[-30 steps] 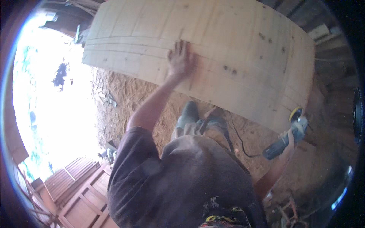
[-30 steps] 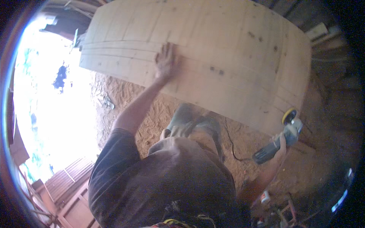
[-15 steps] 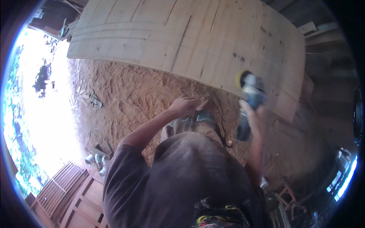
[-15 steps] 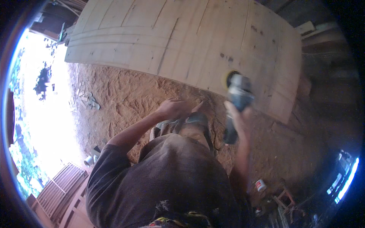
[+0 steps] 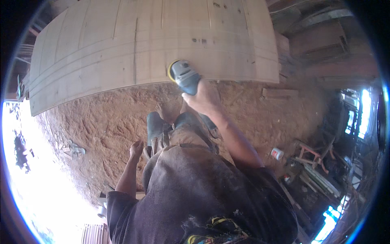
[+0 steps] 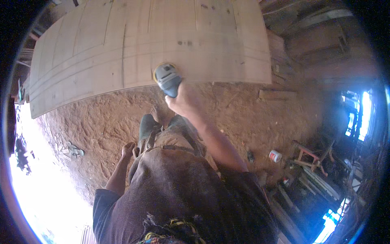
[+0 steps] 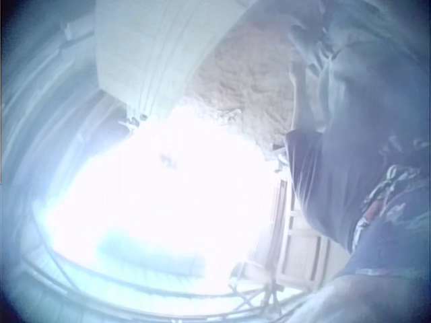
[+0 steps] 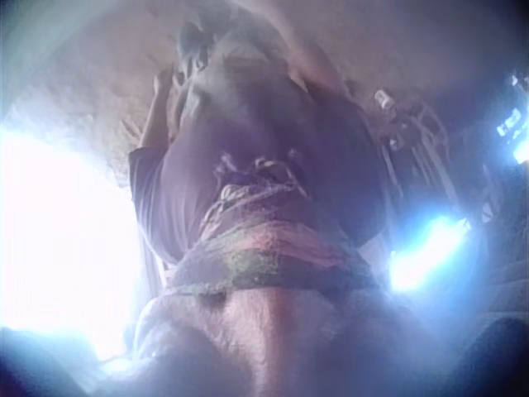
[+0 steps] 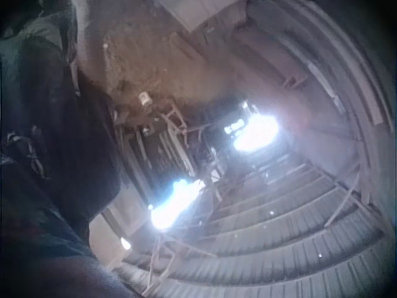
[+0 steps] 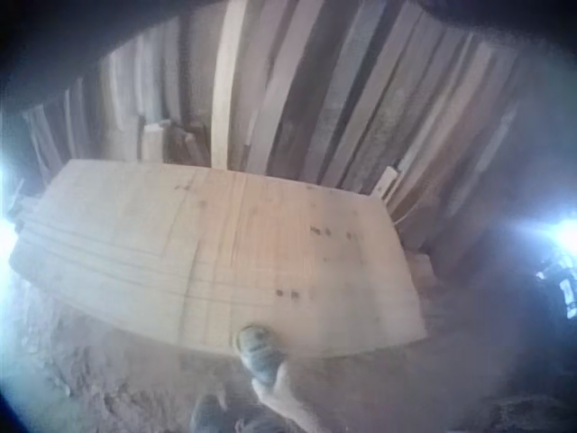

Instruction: The person uses an orbital sander to smooth the surface of a large wooden panel resting on a workbench. They move the sander across the panel in overlapping passes, occasionally repositioning the panel to access different areas.

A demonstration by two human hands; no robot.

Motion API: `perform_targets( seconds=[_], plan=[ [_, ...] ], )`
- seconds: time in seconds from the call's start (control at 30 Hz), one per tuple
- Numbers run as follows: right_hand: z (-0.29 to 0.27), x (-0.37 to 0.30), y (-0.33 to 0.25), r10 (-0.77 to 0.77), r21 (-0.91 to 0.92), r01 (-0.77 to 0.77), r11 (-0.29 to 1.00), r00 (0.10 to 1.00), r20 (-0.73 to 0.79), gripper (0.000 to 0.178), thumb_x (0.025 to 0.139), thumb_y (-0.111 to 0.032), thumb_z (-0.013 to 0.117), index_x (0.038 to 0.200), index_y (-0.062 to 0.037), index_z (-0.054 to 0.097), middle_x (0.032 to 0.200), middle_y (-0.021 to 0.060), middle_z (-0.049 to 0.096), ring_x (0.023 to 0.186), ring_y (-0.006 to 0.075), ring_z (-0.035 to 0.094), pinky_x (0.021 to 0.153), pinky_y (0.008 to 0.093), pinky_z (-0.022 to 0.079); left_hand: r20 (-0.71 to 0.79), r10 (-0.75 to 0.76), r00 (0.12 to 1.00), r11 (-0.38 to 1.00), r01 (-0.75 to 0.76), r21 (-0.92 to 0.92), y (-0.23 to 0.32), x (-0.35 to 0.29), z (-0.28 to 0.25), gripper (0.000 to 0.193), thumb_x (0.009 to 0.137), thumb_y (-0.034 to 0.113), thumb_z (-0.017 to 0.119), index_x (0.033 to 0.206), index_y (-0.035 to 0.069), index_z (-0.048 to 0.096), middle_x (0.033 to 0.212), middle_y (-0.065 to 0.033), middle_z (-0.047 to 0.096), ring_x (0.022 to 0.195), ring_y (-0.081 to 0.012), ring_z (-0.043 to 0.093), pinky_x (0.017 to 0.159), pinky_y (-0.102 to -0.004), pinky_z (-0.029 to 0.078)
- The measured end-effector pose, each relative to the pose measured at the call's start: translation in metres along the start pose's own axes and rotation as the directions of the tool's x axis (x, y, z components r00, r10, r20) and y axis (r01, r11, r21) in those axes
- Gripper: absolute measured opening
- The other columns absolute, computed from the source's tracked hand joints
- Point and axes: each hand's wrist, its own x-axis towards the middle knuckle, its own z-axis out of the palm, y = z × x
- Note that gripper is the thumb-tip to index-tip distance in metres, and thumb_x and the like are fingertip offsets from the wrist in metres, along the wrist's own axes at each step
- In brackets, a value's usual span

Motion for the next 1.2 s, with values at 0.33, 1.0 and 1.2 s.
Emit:
perform_targets(
  seconds=[0.33, 1.0, 1.2],
  plan=[
    [-0.08, -0.022, 0.095, 0.183, 0.104, -0.166, 0.981, 0.967, -0.178, 0.062, 0.076, -0.028, 0.082, 0.123, 0.0059, 0.06, 0.116, 0.0322, 0.068, 0.112, 0.0453, 0.067, 0.095, 0.0514, 0.053, 0.028, 0.028, 0.999, 0.922, -0.015, -0.387, 0.099, 0.036, -0.008, 0.056, 0.099, 0.038, 0.069, 0.141, 0.003, 0.061, 0.124, -0.0072, 0.07, 0.106, -0.0208, 0.069, 0.081, -0.0352, 0.055],
    [-0.191, -0.053, 0.248, 0.307, 0.323, -0.215, 0.922, 0.914, -0.266, 0.047, 0.078, -0.032, 0.083, 0.112, -0.0037, 0.069, 0.094, 0.0122, 0.074, 0.083, 0.0214, 0.072, 0.077, 0.0383, 0.057, -0.151, 0.642, 0.752, 0.738, -0.659, -0.144, 0.391, -0.041, -0.029, 0.033, 0.103, 0.022, 0.066, 0.127, -0.001, 0.069, 0.116, -0.0088, 0.074, 0.108, -0.0158, 0.068, 0.092, -0.0315, 0.054],
    [-0.108, -0.025, 0.157, 0.012, 0.096, 0.008, 0.995, 0.978, -0.208, 0.055, 0.075, -0.033, 0.083, 0.115, 0.0012, 0.067, 0.102, 0.0272, 0.073, 0.101, 0.0442, 0.071, 0.088, 0.0481, 0.056, -0.257, 0.85, 0.46, 0.523, -0.678, 0.516, 0.465, 0.009, 0.008, 0.057, 0.104, 0.038, 0.06, 0.15, 0.005, 0.049, 0.154, -0.0123, 0.051, 0.144, -0.0267, 0.045, 0.113, -0.0462, 0.038]
  ],
)
